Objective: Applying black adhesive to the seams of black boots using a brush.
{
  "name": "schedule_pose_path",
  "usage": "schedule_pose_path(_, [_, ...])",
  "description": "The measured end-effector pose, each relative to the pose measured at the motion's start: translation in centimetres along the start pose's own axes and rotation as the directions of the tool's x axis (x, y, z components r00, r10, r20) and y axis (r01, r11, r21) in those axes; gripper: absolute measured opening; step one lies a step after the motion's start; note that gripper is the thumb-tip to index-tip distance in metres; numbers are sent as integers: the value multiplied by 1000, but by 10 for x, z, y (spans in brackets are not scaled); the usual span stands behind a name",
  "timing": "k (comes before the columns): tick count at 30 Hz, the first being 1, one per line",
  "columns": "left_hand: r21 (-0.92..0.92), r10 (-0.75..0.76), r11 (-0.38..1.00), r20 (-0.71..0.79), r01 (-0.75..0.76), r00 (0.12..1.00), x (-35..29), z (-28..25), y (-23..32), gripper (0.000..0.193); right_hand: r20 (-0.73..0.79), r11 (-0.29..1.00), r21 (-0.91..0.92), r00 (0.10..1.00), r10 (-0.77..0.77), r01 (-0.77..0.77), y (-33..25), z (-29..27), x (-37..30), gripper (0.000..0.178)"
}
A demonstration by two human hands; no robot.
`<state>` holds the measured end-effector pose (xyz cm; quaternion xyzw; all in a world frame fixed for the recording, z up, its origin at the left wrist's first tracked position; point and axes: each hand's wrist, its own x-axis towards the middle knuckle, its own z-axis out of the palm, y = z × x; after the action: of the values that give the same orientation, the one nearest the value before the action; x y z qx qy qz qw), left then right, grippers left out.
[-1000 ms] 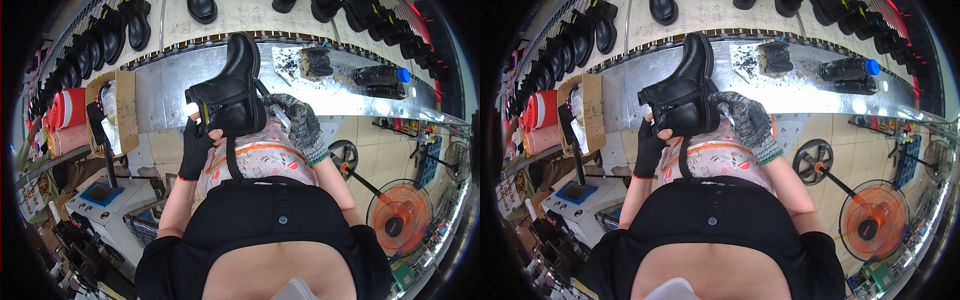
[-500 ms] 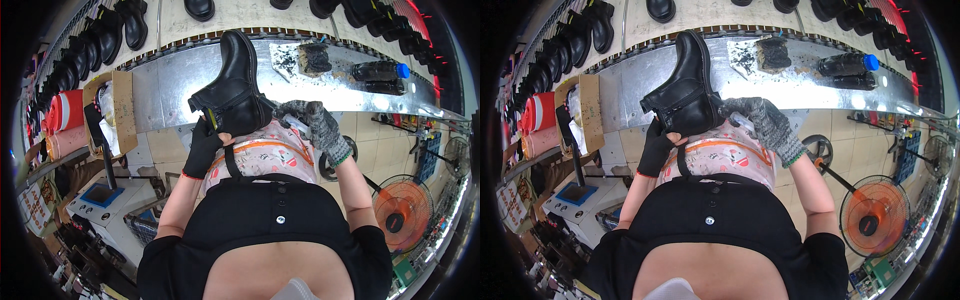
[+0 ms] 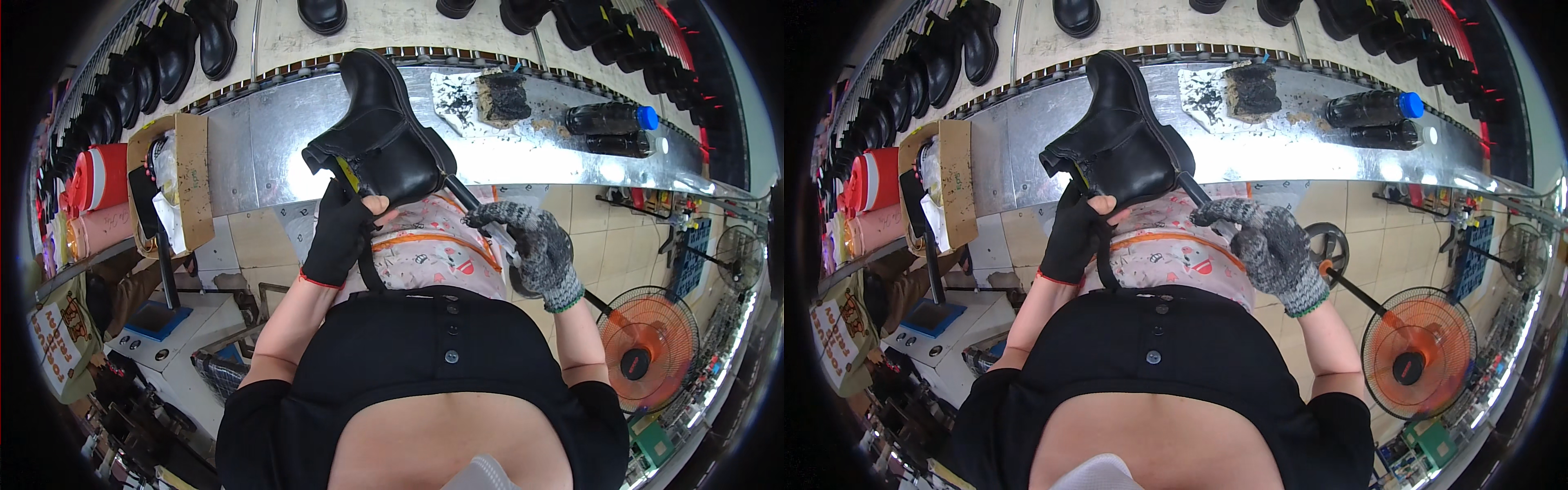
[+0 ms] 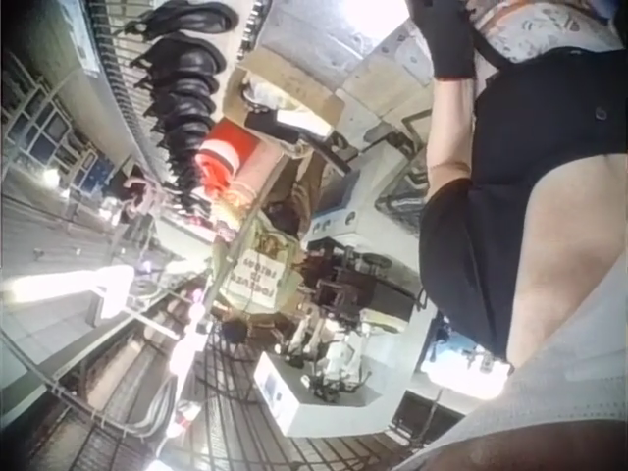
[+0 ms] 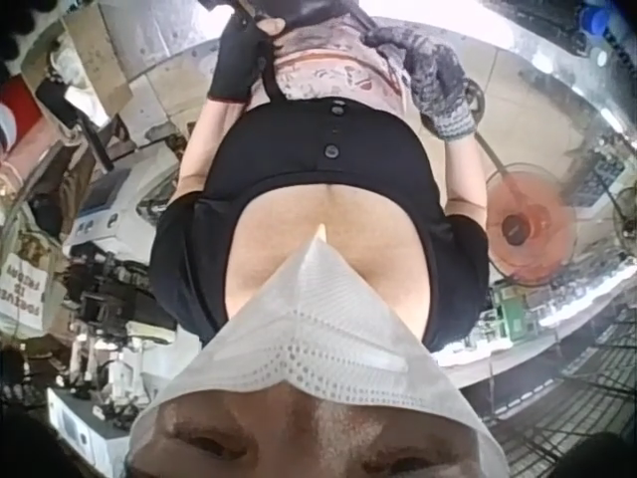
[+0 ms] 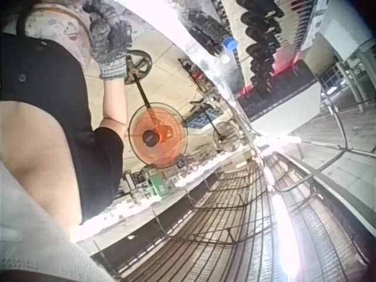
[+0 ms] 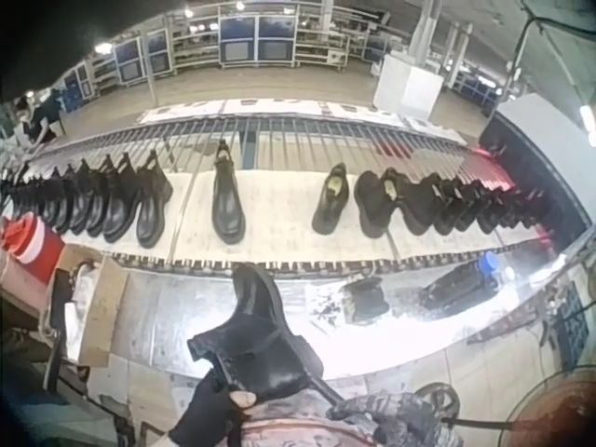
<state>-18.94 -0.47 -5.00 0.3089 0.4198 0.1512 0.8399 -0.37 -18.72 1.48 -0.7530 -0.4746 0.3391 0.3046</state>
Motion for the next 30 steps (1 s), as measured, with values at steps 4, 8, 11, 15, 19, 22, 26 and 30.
schedule_pose_path(4, [-121,-21,992,39,25,999,8,4,4,42,-113,977,138,983,-147,162,6,1,-6,33])
schedule_pose_path(8, [-171,-59,982,101,76,993,12,4,11,39,-140,980,95,977,-163,177,6,5,-9,31])
schedule_pose_path(11, [-235,-59,968,133,89,989,10,6,15,41,-115,982,121,985,-129,142,20,13,-16,35])
schedule_pose_path(15, [-301,-32,950,177,85,984,12,5,21,43,-177,870,463,979,-100,173,17,17,-18,53])
schedule_pose_path(19, [-367,-16,926,193,87,981,12,-2,25,43,-71,319,948,977,200,3,29,11,-5,62])
schedule_pose_path(22, [-321,-28,941,235,105,972,18,-20,25,42,-310,506,859,864,396,77,51,27,23,61])
schedule_pose_path(26, [-165,-50,981,288,101,956,26,-31,27,40,-512,775,630,780,361,55,144,72,53,47])
schedule_pose_path(30, [60,46,997,169,-57,984,33,-20,43,35,-474,788,554,677,563,-268,182,96,76,40])
